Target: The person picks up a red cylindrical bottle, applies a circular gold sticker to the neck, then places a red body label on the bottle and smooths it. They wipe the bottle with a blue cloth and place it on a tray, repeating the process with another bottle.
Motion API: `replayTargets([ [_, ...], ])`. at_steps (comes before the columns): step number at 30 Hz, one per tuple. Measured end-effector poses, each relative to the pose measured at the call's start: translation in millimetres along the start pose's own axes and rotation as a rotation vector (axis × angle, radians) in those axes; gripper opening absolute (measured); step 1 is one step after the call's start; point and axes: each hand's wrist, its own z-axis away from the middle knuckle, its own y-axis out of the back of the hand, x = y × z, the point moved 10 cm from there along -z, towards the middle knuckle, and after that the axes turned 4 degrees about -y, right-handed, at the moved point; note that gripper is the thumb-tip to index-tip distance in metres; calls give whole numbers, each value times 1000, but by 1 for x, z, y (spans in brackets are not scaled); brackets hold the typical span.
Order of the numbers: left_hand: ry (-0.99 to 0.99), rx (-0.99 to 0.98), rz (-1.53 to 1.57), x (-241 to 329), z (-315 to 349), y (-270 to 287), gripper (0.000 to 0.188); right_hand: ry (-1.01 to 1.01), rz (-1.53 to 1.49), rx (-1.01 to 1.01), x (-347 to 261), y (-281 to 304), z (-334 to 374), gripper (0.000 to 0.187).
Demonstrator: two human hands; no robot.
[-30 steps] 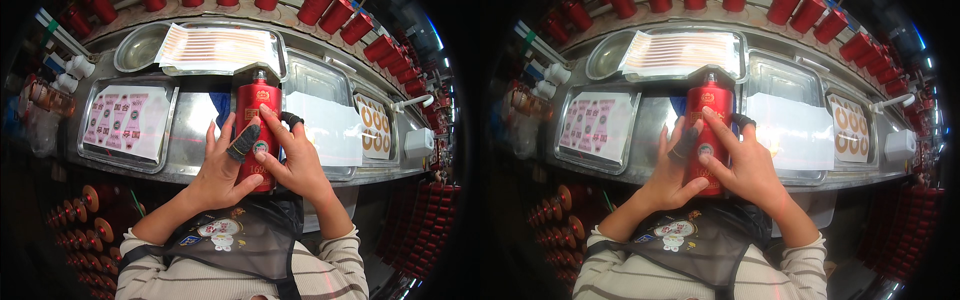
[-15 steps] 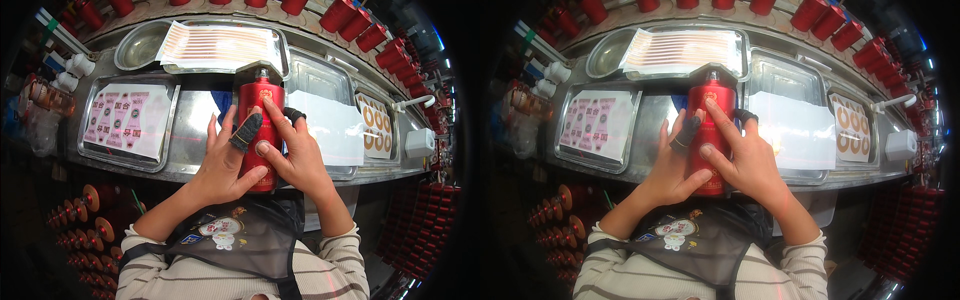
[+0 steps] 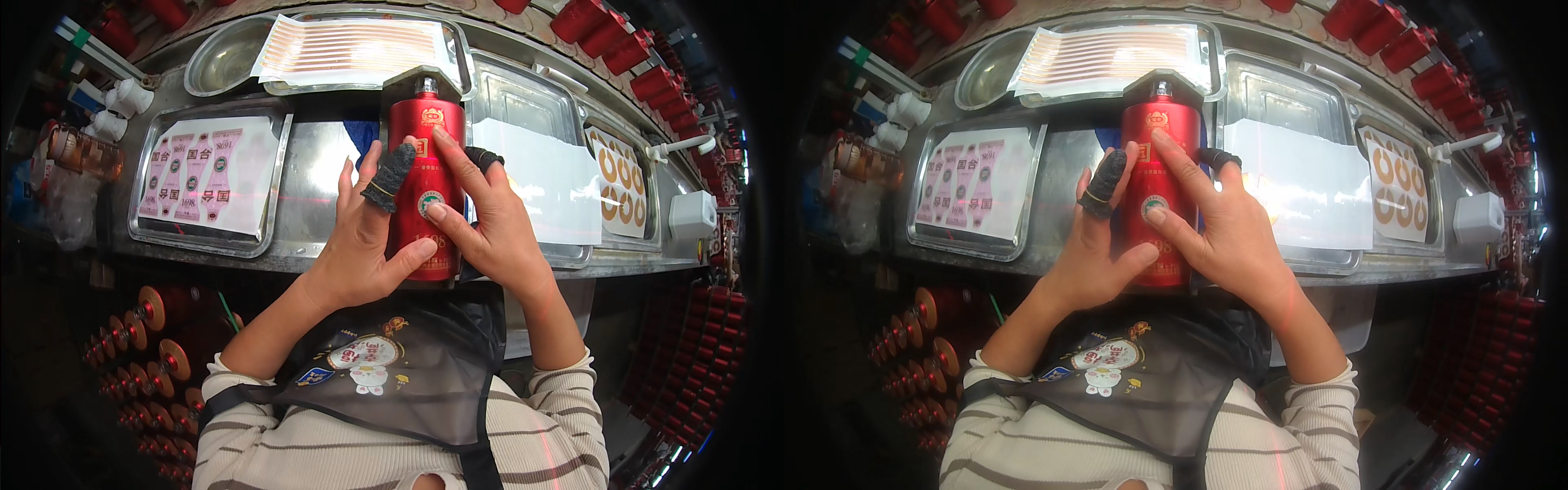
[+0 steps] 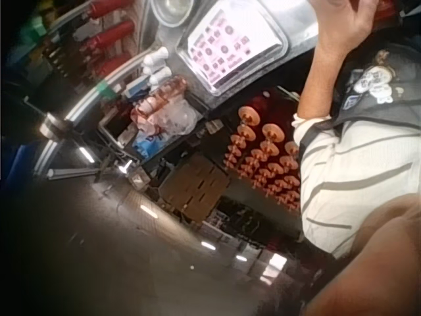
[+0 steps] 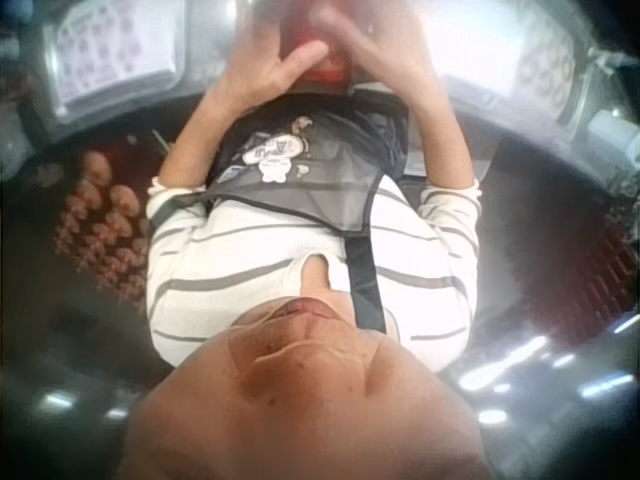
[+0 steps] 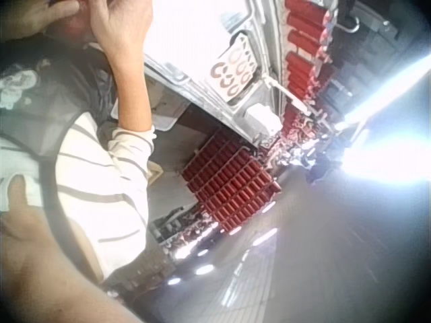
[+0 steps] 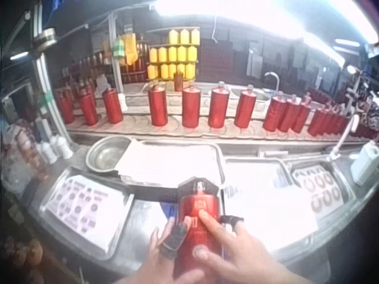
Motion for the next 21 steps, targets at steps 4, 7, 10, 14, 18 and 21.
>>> replayTargets([
  [4,10,-19,22,0,-1,1,89,5,12,-1,-2,-1,2,74],
  [7,-46,-5,29,-2,1,1,88,20,-28,-35,3,-2,0,67],
  [10,-41,48,266,-14,1,7,84,89,-147,16,9,0,10,66],
  [14,-61,46,348,-11,3,9,81,72,-146,-29,11,0,24,69],
  [18,-34,-17,251,-9,6,3,82,81,-157,-60,14,-4,26,76],
  [21,-72,-20,316,-9,4,3,83,99,-181,-62,17,-6,26,79],
])
